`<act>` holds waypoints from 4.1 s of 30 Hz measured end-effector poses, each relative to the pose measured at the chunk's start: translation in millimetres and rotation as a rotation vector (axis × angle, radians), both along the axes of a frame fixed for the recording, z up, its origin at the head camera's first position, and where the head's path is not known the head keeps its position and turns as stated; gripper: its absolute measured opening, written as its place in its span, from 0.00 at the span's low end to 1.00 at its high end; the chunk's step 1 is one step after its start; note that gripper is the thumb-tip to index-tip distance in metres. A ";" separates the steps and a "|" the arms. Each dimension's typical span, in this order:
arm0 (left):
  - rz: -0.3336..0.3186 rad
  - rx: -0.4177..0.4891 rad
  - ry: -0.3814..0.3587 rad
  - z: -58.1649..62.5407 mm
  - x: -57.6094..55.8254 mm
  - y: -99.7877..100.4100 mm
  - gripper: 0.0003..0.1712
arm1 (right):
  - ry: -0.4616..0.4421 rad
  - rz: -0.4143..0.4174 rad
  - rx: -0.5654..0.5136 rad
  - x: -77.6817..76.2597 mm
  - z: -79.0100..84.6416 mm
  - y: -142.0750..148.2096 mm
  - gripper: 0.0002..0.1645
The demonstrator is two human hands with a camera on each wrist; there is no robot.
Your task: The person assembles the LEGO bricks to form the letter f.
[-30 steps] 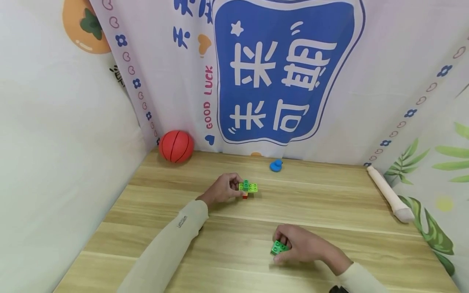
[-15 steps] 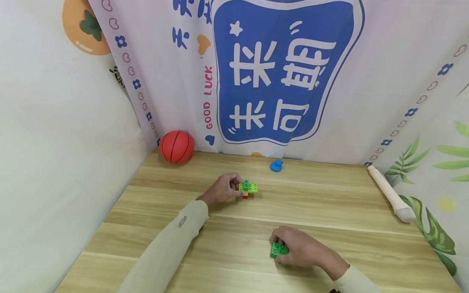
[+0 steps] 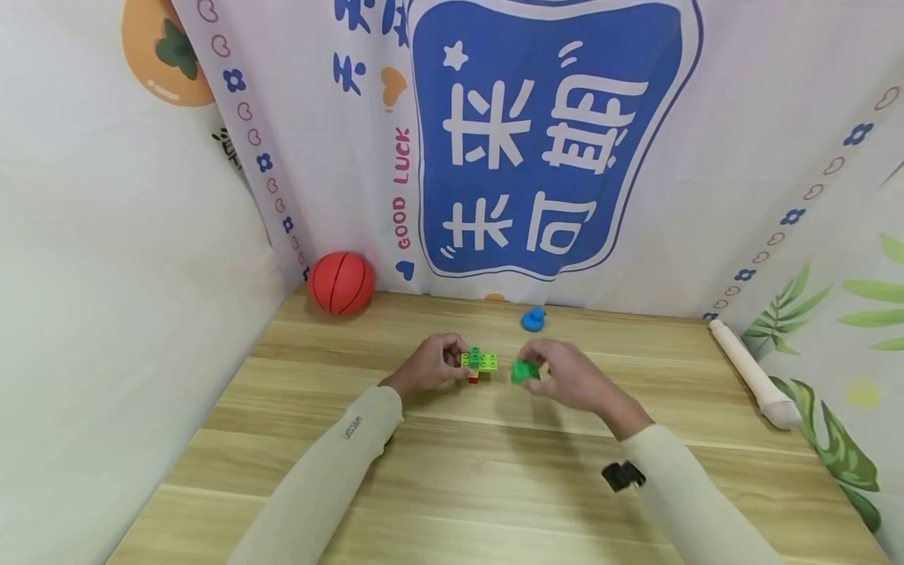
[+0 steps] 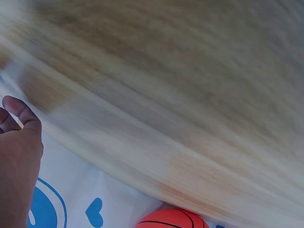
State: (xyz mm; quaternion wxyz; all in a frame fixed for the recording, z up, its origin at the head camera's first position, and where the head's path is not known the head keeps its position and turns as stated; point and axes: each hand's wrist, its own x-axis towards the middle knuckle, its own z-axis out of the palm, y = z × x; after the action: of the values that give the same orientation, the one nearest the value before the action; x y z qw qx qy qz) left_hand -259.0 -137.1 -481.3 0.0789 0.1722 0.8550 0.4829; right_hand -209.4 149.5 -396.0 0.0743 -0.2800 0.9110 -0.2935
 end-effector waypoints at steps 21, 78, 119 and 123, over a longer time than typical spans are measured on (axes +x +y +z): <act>-0.026 0.012 0.039 -4.8 -2.3 -2.1 0.15 | 0.083 -0.016 -0.134 -46.7 -24.1 -59.1 0.20; -0.021 0.031 0.019 0.9 -3.6 -0.5 0.14 | 0.119 -0.062 0.009 -46.2 -16.5 -69.8 0.18; -0.002 -0.204 0.153 -2.5 17.5 31.2 0.12 | -0.205 -0.426 -0.270 -12.4 -79.9 -30.4 0.08; -0.017 -0.233 0.163 -6.2 19.8 32.6 0.12 | -0.212 -0.425 -0.265 -10.5 -82.6 -29.4 0.08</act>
State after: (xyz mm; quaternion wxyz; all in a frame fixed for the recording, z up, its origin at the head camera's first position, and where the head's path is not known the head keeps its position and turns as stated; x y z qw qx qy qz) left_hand -239.2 -104.5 -487.4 0.0328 0.2078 0.9073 0.3640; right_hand -219.9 120.0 -478.7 0.0686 -0.0576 0.8902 -0.4467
